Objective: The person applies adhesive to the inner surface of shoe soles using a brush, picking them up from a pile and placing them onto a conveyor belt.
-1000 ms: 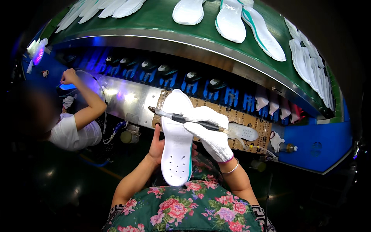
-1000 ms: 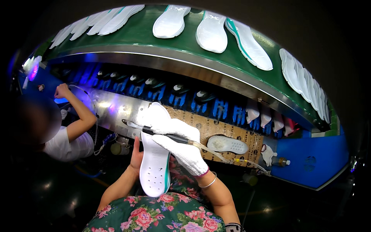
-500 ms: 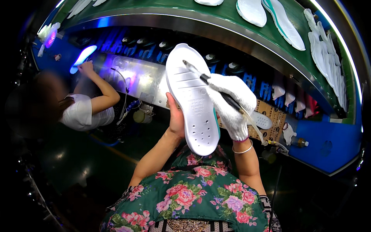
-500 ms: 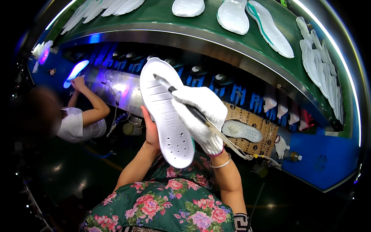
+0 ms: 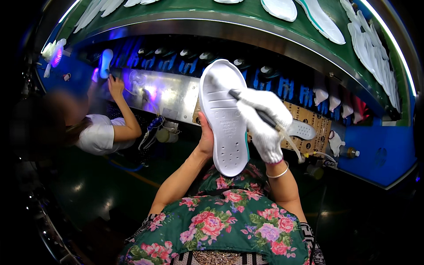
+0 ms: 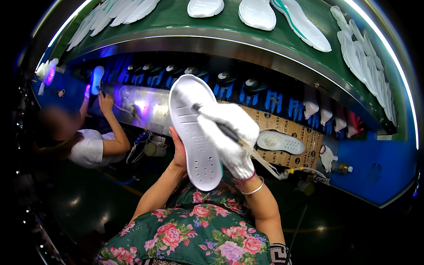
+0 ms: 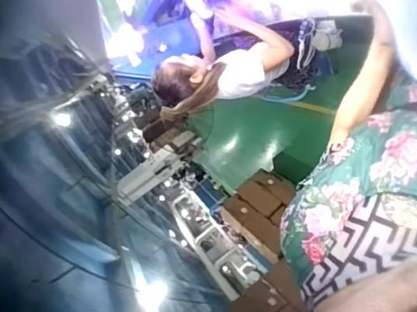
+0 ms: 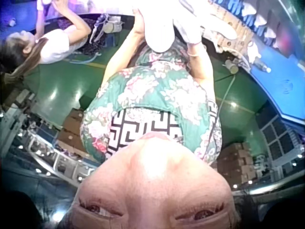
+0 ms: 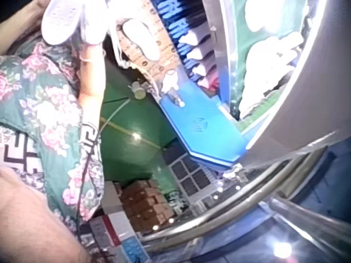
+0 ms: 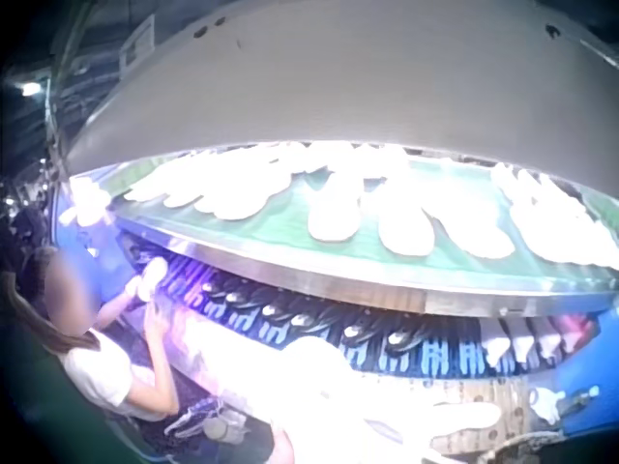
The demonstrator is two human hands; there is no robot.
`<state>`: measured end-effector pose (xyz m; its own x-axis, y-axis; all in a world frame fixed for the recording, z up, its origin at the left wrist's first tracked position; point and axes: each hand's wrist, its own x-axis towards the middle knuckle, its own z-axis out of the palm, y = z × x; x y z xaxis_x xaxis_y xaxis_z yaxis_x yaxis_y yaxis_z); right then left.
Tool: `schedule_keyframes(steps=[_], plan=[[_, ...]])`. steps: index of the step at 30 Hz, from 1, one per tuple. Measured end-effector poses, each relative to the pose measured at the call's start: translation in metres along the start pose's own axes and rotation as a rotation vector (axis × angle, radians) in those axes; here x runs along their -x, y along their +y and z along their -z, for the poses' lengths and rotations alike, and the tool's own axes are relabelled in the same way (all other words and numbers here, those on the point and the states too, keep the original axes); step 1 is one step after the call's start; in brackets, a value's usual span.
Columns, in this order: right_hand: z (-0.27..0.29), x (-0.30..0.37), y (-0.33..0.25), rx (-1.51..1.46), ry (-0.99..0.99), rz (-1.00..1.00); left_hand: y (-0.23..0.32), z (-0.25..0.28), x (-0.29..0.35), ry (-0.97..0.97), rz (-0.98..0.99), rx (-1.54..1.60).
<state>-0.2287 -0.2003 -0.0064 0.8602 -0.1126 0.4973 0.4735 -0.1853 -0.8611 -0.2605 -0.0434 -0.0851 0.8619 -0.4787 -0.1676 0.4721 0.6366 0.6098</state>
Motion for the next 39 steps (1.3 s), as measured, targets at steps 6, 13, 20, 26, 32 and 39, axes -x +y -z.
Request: schedule_keyframes(steps=[6,13,20,26,32,39], plan=[[-0.012,0.003,-0.007,0.27,-0.207,0.281,0.011,0.007,-0.005,0.165,-0.018,-0.15],[-0.017,0.005,0.006,0.02,-0.108,0.006,0.02,0.019,-0.005,0.227,-0.088,-0.197],[-0.016,0.012,0.008,-0.135,-0.306,0.039,0.028,0.04,-0.009,0.23,-0.153,-0.133],[-0.024,0.017,0.009,0.179,-0.309,0.287,0.04,0.033,-0.025,0.31,-0.171,-0.286],[-0.02,0.022,0.028,0.054,-0.255,0.106,0.045,0.059,-0.039,0.081,-0.215,0.134],[-0.023,0.018,0.014,-0.045,-0.352,0.258,0.057,0.053,-0.055,-0.105,-0.151,0.374]])
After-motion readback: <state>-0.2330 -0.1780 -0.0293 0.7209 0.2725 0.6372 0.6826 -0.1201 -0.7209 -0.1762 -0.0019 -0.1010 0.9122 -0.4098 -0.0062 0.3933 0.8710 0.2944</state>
